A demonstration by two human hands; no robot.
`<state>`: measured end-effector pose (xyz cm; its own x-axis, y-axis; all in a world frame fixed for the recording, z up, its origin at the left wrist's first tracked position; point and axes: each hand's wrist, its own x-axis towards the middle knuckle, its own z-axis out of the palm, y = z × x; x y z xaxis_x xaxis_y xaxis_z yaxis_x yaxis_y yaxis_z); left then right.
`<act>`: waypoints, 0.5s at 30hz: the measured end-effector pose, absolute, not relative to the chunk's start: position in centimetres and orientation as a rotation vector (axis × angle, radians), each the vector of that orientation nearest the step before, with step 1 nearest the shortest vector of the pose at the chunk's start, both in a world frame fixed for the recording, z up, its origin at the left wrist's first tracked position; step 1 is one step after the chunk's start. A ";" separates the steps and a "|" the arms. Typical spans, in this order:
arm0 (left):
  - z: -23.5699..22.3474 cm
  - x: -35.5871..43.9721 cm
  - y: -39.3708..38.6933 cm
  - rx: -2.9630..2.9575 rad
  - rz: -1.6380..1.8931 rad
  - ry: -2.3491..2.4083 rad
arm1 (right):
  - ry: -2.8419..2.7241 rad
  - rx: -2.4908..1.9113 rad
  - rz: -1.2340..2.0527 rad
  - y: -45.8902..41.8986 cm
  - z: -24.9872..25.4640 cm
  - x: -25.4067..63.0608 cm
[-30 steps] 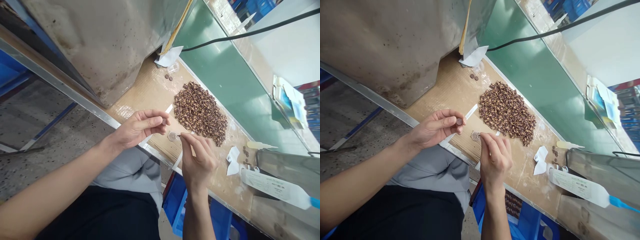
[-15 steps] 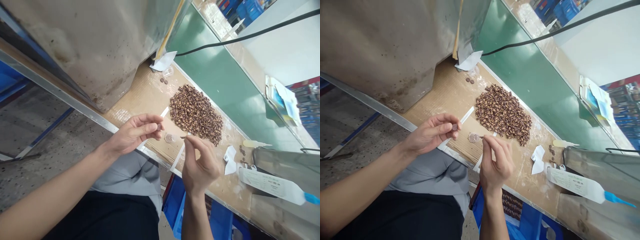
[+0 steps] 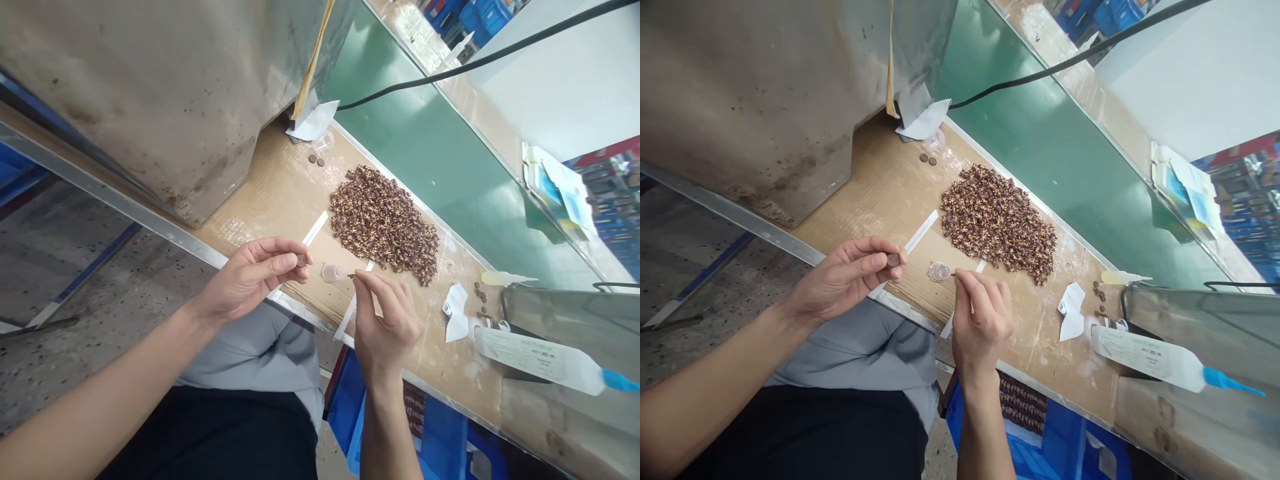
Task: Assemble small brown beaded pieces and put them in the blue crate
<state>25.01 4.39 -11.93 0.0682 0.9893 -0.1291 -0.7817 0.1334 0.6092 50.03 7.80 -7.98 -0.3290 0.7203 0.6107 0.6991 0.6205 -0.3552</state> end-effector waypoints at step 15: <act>-11.8 24.9 4.4 0.422 1.375 0.575 | -1.898 -1.243 0.246 7.6 -8.0 50.0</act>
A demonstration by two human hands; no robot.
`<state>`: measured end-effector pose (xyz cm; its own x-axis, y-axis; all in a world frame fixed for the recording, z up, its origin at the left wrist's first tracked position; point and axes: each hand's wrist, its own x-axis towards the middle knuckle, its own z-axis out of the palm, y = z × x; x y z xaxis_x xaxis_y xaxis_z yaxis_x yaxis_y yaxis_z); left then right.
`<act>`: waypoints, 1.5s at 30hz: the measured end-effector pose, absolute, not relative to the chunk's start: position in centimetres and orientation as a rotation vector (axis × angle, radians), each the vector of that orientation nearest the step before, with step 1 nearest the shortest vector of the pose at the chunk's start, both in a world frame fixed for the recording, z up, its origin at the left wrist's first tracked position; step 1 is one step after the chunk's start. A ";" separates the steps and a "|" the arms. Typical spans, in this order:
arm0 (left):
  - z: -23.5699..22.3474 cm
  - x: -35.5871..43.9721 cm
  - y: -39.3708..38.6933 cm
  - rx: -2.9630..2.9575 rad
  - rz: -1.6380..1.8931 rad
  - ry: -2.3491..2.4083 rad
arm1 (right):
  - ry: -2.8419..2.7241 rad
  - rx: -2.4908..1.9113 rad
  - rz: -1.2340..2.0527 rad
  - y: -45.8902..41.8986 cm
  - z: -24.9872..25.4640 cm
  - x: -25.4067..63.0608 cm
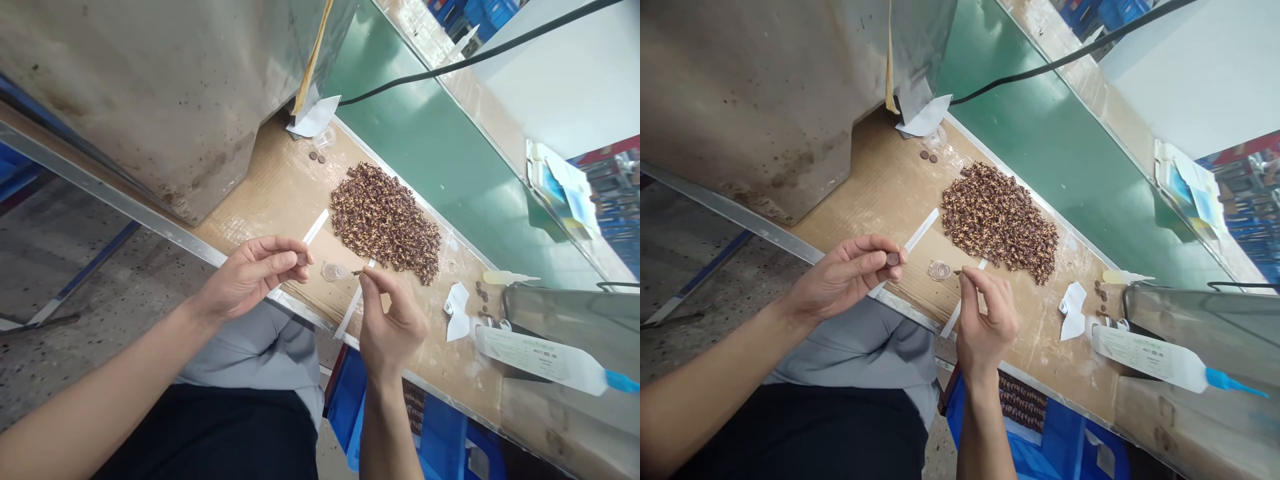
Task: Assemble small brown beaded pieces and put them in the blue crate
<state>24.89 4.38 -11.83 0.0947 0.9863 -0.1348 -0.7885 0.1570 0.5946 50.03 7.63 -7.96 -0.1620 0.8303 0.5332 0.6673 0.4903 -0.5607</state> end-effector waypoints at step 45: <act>-9.8 30.9 1.8 0.218 1.191 0.501 | -1.420 -1.047 0.985 3.2 -4.6 49.0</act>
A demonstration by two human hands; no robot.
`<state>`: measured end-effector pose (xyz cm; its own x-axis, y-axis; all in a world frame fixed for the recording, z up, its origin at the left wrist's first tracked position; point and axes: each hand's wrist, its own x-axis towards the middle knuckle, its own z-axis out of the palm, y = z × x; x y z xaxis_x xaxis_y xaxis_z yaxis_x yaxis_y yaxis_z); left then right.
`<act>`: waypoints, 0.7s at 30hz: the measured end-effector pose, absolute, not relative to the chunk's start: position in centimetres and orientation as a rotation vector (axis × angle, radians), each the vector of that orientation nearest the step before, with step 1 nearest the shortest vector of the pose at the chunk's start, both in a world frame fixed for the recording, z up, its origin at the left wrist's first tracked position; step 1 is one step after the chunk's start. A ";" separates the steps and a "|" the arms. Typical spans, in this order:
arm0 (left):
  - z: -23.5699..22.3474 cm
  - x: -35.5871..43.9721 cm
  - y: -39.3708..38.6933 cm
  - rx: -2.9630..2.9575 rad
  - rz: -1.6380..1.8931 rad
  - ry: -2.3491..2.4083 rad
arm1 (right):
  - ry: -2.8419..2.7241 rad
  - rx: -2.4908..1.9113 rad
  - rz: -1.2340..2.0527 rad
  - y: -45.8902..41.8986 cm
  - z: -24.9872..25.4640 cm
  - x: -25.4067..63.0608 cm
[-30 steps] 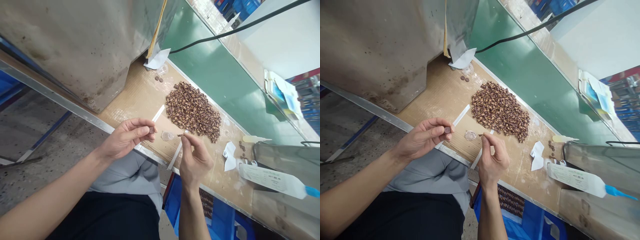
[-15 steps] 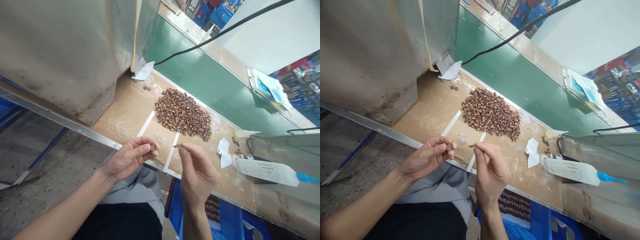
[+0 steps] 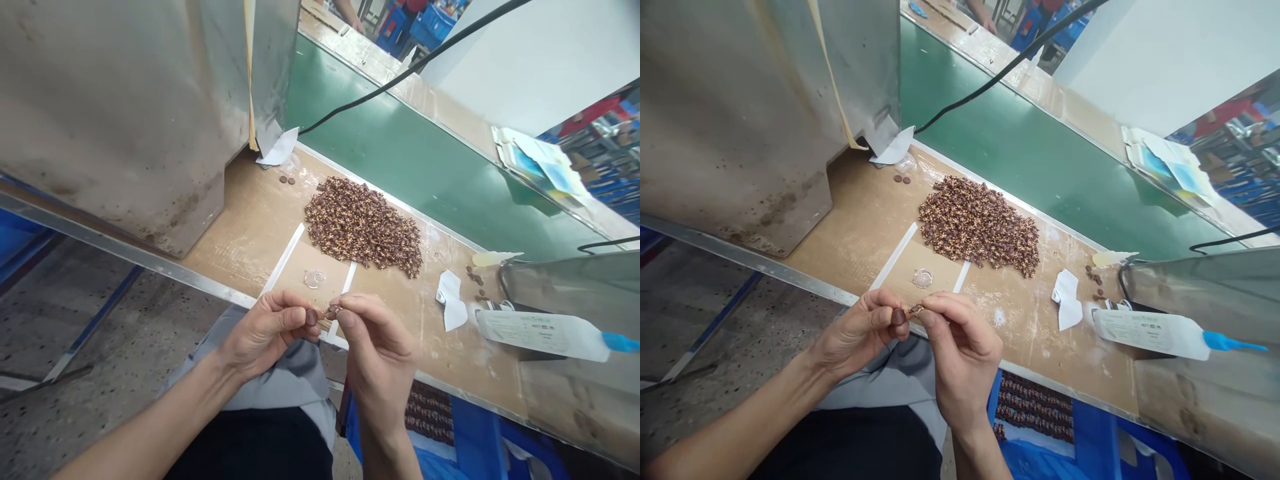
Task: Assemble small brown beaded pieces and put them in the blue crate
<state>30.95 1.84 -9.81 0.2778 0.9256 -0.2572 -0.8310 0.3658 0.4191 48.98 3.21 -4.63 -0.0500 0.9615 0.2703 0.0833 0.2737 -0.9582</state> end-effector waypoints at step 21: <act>-10.0 31.4 1.7 0.220 1.188 0.569 | -1.444 -1.041 1.032 3.4 -4.5 48.8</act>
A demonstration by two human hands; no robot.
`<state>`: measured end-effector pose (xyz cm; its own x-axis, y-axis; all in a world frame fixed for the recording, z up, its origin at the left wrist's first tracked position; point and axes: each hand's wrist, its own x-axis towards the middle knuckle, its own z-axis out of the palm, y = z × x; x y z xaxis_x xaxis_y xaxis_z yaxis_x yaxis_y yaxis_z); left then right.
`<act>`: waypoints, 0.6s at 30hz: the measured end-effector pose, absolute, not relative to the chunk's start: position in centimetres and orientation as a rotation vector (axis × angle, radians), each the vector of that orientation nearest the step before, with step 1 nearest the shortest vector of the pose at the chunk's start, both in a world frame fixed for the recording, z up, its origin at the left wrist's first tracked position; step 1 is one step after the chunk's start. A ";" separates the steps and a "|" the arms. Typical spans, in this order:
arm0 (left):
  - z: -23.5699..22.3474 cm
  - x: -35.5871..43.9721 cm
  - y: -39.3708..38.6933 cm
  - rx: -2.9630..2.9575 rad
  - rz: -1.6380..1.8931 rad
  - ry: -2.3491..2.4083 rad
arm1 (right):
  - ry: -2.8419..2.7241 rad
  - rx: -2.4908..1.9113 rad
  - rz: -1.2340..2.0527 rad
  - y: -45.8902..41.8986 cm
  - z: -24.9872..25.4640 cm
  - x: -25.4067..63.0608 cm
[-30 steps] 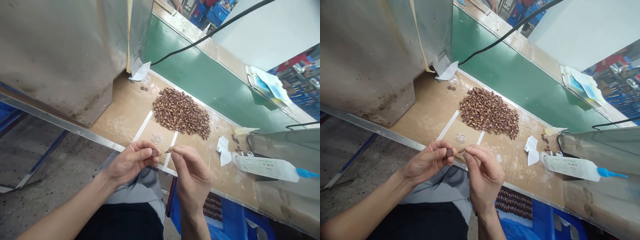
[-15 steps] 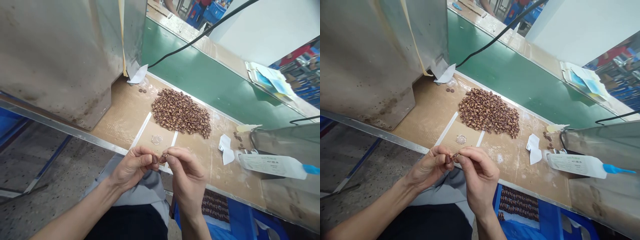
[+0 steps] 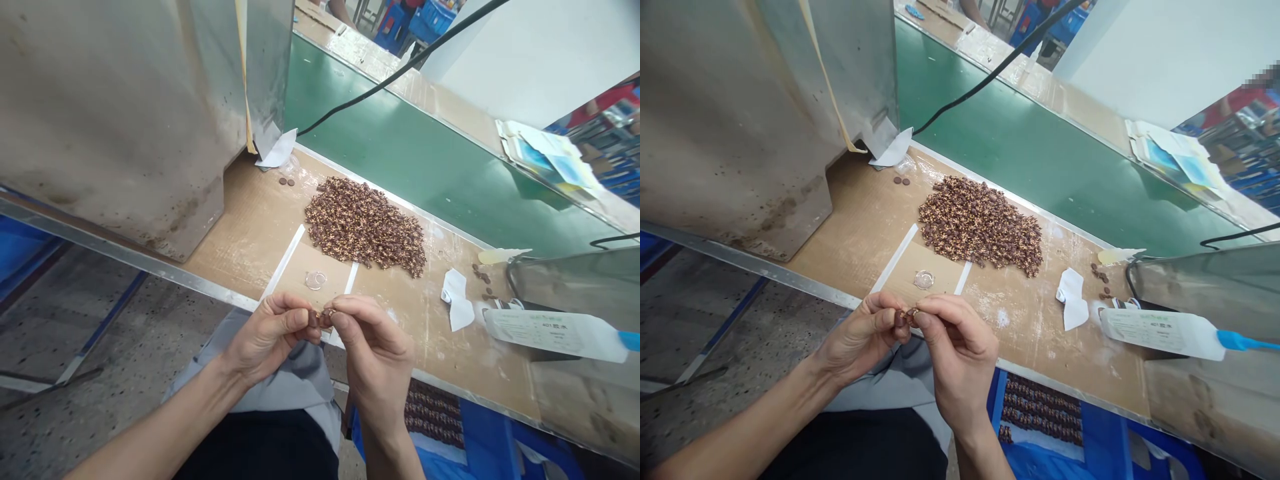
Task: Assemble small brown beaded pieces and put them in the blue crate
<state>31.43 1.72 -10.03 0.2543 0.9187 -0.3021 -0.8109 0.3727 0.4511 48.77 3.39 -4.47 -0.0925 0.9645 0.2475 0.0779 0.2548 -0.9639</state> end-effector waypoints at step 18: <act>-9.0 32.0 1.6 0.147 1.203 0.543 | -1.557 -1.028 0.747 2.9 -5.6 48.8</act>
<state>32.03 1.57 -8.96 0.2493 0.9137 -0.3210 -0.8449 0.3672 0.3890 48.83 2.93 -5.64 -0.0528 0.9011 0.4303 0.2280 0.4304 -0.8734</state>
